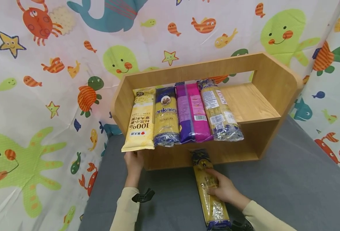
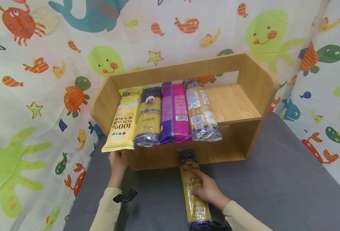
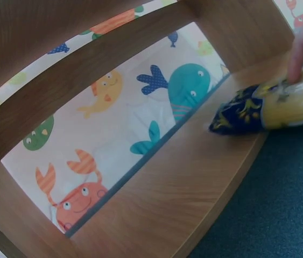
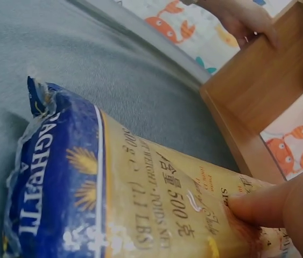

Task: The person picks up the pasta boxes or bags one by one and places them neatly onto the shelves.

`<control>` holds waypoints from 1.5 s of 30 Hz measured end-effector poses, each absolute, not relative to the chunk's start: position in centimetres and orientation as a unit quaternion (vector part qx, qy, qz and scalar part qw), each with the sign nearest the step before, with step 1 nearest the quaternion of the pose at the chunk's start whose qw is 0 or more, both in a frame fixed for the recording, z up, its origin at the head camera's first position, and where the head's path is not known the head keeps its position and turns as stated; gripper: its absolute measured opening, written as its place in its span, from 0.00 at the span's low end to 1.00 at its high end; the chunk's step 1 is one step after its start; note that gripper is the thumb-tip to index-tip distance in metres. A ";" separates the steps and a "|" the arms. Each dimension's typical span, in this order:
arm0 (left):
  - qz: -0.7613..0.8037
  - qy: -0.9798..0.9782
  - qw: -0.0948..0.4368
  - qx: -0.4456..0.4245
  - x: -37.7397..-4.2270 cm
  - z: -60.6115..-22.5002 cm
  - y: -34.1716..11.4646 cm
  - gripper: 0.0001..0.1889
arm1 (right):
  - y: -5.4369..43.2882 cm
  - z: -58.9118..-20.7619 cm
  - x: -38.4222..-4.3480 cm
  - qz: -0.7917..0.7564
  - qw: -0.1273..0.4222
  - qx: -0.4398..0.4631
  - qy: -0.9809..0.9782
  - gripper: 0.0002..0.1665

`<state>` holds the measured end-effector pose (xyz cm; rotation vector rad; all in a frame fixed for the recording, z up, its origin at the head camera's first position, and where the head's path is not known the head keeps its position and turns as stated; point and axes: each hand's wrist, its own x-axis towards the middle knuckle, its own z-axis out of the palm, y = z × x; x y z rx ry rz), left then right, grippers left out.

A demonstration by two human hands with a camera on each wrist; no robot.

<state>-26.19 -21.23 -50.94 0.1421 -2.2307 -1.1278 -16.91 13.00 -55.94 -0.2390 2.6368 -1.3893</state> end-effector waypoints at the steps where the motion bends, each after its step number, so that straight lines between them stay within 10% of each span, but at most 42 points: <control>1: -0.426 -0.847 0.315 0.055 -26.2 -50.9 -21.2 0.14 | 13.4 -55.9 -16.7 -0.462 0.076 -0.078 0.880 0.47; 45: -0.422 -0.845 0.325 0.042 -26.2 -51.0 -21.2 0.11 | 27.2 -54.7 -9.6 -0.474 0.084 0.016 0.877 0.50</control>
